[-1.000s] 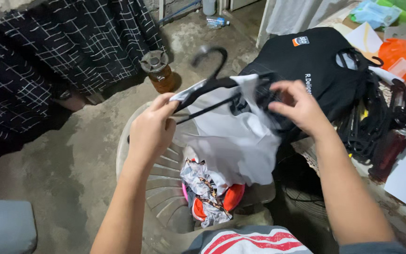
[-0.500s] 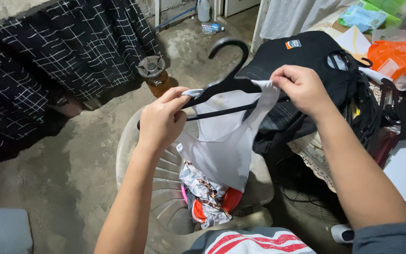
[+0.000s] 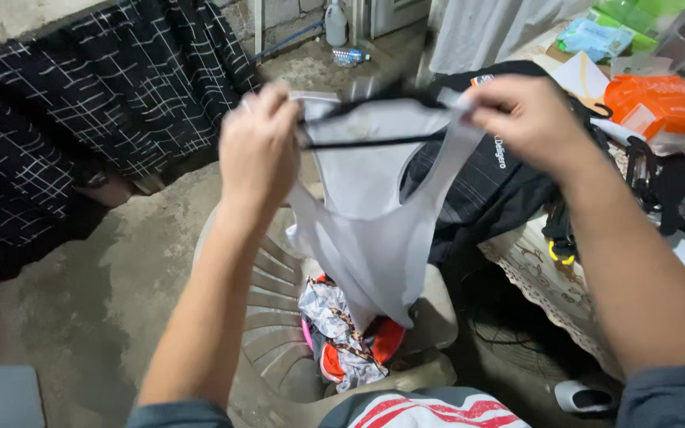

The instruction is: The person picks up clothes from a pink basin on a plastic chair and places them onto hangers. They handle a white shirt, a patterned top, an orange shirt, a gray shirt, and a black shirt, placing each onto a hanger and setting them aside on the chair or nearby surface.

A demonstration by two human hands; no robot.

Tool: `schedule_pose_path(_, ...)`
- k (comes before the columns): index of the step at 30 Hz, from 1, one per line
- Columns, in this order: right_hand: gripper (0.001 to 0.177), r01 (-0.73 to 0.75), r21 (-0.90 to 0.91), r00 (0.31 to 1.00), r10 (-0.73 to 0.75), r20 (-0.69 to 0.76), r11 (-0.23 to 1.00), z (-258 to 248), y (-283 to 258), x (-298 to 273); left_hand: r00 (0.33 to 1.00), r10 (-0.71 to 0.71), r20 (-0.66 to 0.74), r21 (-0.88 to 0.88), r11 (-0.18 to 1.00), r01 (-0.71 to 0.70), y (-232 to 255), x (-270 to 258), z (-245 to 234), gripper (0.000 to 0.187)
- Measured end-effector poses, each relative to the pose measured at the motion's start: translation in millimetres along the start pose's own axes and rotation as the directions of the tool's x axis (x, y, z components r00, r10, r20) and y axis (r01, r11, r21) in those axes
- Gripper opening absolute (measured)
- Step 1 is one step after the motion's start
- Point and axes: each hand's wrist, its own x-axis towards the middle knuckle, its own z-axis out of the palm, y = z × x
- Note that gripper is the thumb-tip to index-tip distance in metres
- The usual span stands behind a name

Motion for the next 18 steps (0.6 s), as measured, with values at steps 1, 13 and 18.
schedule_pose_path(1,0.019,0.005,-0.062,0.998,-0.009,-0.067,0.998,-6.0,-4.9,3.0,0.999,0.024,-0.047,0.115,0.993,-0.019,-3.5,9.0,-4.9,0.023)
schedule_pose_path(13,0.018,-0.013,0.000,0.985,0.013,-0.173,1.000,-55.3,4.1,0.8,0.974,-0.189,0.123,-0.789,0.577,0.211,-4.3,56.6,-29.7,0.023)
schedule_pose_path(18,0.019,-0.050,-0.064,0.986,0.039,-0.162,0.997,-46.1,18.1,0.1,0.998,-0.041,0.039,-0.438,0.897,0.054,3.0,41.5,-9.0,0.020)
